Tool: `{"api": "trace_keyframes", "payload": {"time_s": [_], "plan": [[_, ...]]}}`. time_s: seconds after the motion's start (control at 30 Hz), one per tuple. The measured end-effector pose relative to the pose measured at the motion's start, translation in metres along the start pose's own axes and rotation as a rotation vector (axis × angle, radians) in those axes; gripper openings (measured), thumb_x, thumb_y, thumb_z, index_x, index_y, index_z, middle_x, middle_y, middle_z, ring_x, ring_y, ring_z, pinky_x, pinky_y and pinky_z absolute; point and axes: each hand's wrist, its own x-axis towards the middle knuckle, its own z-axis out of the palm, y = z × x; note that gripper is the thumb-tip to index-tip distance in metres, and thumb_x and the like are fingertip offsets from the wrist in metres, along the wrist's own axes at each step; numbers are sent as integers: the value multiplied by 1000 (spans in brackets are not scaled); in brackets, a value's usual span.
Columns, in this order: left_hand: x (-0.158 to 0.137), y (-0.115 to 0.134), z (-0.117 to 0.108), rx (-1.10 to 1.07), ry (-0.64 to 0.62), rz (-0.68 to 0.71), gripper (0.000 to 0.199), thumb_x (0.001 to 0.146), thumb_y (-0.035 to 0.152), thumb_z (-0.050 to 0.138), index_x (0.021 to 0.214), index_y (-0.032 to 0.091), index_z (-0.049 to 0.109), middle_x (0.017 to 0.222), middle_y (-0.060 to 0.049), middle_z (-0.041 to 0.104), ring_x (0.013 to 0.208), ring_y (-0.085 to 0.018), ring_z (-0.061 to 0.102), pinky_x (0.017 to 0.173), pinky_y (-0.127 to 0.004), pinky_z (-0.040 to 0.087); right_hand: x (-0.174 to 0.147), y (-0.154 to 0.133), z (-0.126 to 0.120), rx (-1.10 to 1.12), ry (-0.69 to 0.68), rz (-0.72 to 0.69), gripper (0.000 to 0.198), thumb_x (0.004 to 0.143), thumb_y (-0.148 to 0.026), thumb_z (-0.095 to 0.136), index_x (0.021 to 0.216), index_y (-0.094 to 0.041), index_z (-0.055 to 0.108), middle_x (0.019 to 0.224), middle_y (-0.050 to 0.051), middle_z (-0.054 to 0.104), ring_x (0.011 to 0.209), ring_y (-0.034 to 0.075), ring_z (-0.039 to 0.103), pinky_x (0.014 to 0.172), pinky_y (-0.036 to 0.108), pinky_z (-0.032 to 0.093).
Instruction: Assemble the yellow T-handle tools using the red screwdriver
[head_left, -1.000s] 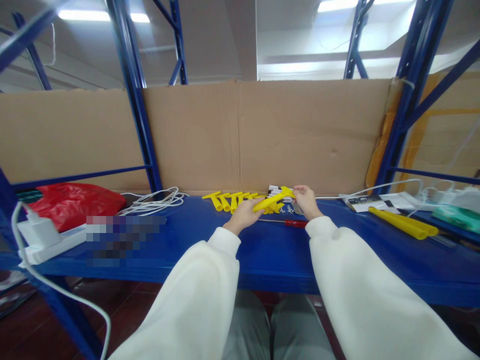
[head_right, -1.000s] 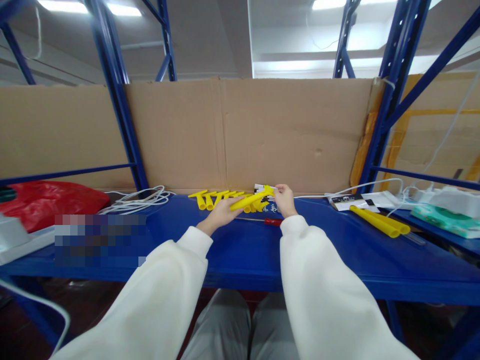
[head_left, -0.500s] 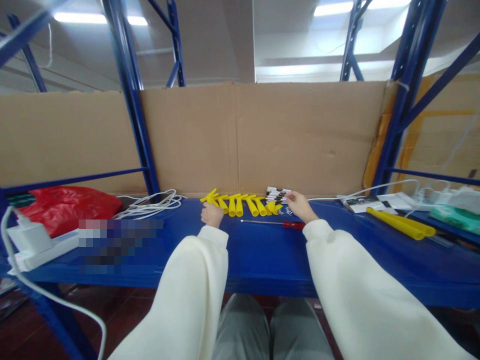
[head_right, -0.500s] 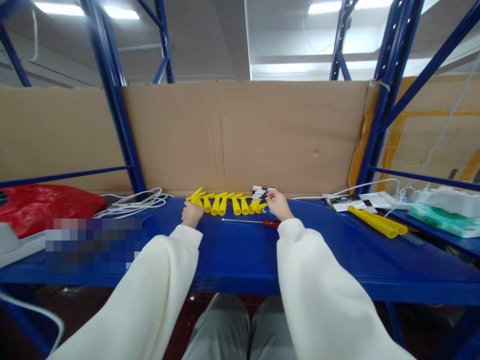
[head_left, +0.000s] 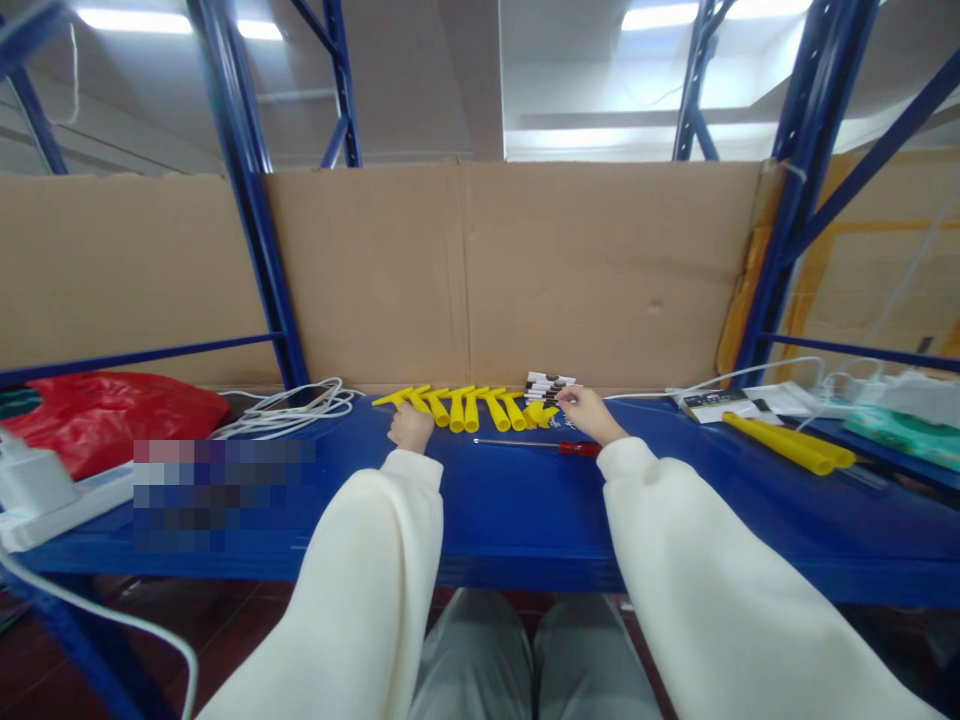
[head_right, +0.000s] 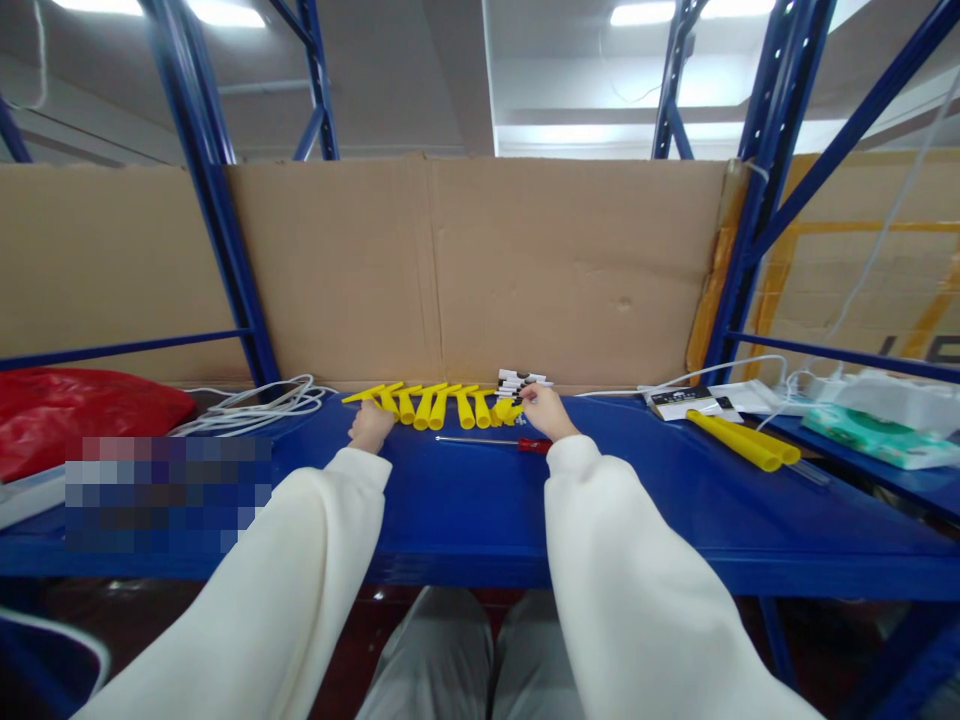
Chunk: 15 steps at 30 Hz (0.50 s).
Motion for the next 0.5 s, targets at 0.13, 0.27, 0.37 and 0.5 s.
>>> {"api": "trace_keyframes", "payload": {"time_s": [0.13,0.27,0.37,0.5], "plan": [[-1,2,-6,30,-43,-18,39,83,20,52,119,11,62,127,-25,63,123,-38,57,101,-51,38,-1,-1,1,21,-38,0,19,74,-9,53,78,-18,69,74,1,70,71,16,66,75,30,54],[-1,2,-9,57,-53,-23,30,82,20,54,108,13,67,126,-23,65,124,-39,56,102,-54,36,-3,-6,0,17,-59,25,20,75,-8,53,80,-18,70,72,1,68,68,15,66,74,29,54],[3,0,-9,77,-49,-17,28,80,18,56,104,16,69,123,-21,67,122,-37,58,101,-55,37,-4,-11,0,-28,-78,69,21,76,-8,52,81,-17,70,75,2,70,70,16,67,76,29,54],[13,-8,-5,95,-45,5,29,79,20,55,105,21,70,117,-17,70,118,-37,60,99,-57,38,-3,-14,-2,-113,-18,83,21,77,-8,53,84,-17,71,86,5,74,81,17,69,82,29,53]]}}
